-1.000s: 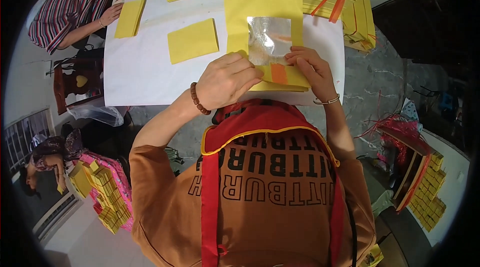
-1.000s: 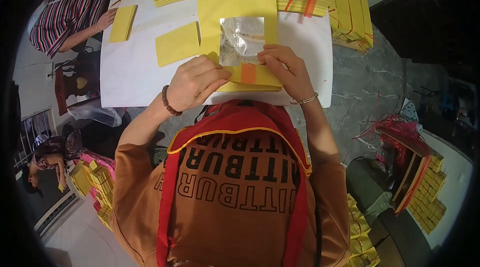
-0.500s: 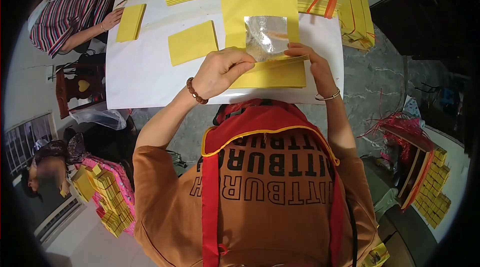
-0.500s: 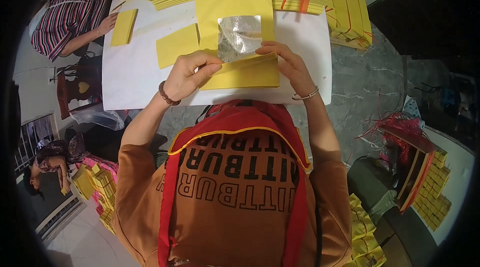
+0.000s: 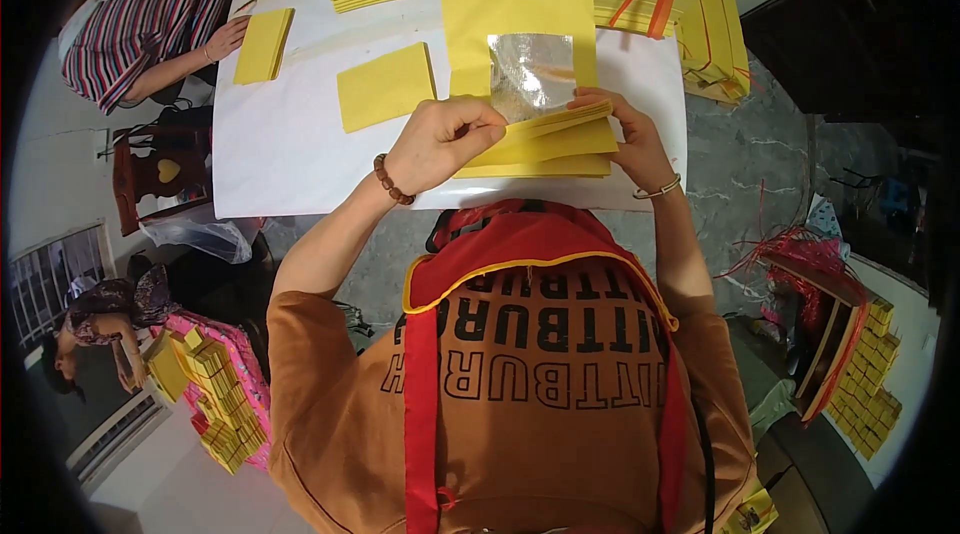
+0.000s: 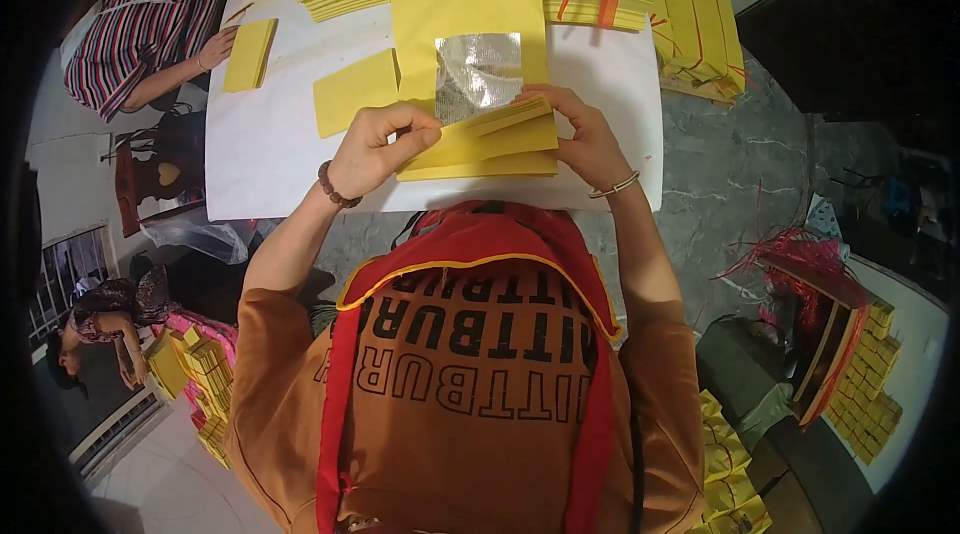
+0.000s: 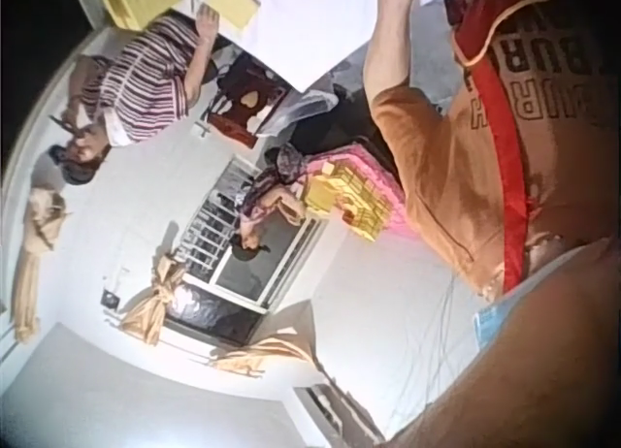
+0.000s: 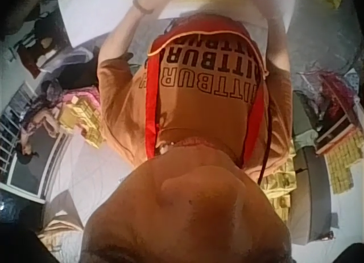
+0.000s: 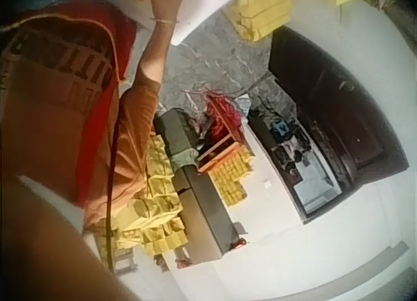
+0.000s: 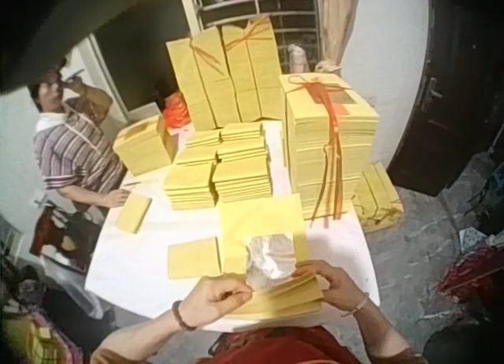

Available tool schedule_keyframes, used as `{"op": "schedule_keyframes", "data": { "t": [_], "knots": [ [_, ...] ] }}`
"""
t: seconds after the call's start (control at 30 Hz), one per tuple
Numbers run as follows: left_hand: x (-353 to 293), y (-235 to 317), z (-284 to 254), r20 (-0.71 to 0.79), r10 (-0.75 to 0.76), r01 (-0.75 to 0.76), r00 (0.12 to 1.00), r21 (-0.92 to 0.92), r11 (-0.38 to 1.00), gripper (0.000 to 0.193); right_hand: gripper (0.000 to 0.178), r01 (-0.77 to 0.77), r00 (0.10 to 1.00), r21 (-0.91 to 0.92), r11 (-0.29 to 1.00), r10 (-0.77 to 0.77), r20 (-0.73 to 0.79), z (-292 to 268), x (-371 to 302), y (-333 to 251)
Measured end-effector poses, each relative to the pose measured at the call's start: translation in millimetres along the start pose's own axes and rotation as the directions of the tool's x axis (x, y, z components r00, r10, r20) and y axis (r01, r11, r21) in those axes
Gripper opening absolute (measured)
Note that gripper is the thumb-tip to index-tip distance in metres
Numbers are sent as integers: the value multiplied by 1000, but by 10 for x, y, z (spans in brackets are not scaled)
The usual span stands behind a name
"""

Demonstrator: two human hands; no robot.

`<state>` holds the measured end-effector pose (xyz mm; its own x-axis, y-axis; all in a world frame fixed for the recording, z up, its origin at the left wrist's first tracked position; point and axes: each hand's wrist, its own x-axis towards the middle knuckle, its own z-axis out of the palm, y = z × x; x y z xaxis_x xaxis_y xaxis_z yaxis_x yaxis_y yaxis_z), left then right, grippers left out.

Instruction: Folding, stacking, and tying bundles of yellow joss paper.

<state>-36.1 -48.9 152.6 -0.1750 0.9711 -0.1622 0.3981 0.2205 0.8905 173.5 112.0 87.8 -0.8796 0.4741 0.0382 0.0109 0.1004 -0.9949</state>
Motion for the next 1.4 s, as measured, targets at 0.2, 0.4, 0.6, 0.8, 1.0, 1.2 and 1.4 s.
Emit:
{"op": "schedule_keyframes", "data": {
  "t": [0.2,0.4,0.6,0.8,1.0,1.2,1.4],
  "knots": [
    [-19,2,9,38,21,-21,999,6,1000,13,32,64,997,-52,997,-62,49,-47,5,-20],
    [-75,120,95,97,608,-569,788,490,660,23,21,-93,991,101,991,101,-84,43,14,11],
    [-92,133,114,253,547,-561,798,644,521,37,24,-66,989,83,994,77,-130,60,15,24],
    [3,36,53,264,552,-592,791,558,582,41,25,-91,986,122,988,107,-127,56,23,1],
    [45,31,0,282,556,-617,782,473,629,40,26,-110,989,99,989,119,-83,27,20,-11],
    [70,11,-31,291,580,-646,761,423,635,31,25,-113,988,146,983,127,-84,24,31,-6],
    [59,31,14,134,614,-601,778,446,663,12,25,65,998,117,991,-61,-35,-37,40,17]
  ]
}}
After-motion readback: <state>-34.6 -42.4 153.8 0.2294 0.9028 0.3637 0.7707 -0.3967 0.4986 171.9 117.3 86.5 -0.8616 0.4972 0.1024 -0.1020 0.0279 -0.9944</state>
